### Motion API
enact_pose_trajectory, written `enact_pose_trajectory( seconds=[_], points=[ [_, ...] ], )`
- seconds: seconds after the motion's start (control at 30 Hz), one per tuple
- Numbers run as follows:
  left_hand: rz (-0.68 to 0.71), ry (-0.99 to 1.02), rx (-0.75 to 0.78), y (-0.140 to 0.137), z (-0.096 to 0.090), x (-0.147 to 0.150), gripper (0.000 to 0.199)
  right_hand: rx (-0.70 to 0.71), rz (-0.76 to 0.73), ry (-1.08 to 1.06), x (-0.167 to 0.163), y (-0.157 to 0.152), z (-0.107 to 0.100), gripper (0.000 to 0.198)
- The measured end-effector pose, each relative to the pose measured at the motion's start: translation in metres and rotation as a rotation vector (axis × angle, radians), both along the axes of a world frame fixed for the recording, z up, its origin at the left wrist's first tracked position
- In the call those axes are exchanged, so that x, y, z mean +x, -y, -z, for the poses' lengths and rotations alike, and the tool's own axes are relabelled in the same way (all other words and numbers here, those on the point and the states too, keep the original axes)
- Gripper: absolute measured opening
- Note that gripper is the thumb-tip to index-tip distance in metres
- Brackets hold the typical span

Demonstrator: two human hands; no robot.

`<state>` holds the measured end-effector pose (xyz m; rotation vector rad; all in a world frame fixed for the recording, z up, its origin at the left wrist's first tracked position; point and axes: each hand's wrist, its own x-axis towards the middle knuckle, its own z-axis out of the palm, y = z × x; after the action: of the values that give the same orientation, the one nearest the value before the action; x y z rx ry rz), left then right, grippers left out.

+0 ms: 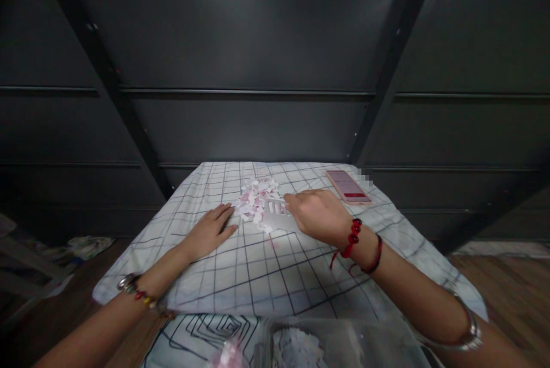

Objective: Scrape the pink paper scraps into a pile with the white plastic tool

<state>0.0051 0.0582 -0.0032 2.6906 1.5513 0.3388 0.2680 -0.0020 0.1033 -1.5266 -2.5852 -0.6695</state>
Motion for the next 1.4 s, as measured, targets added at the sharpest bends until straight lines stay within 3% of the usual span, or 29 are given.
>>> enact_pose_trajectory(
  seconds=[0.57, 1.4],
  points=[
    [-0.002, -0.022, 0.003, 0.0, 0.0, 0.0, 0.057, 0.013, 0.005, 0.025, 0.002, 0.004, 0.0, 0.026],
    [0.0, -0.058, 0.01, 0.001, -0.001, 0.001, 0.056, 0.148, 0.004, 0.033, 0.014, 0.002, 0.008, 0.028]
  ],
)
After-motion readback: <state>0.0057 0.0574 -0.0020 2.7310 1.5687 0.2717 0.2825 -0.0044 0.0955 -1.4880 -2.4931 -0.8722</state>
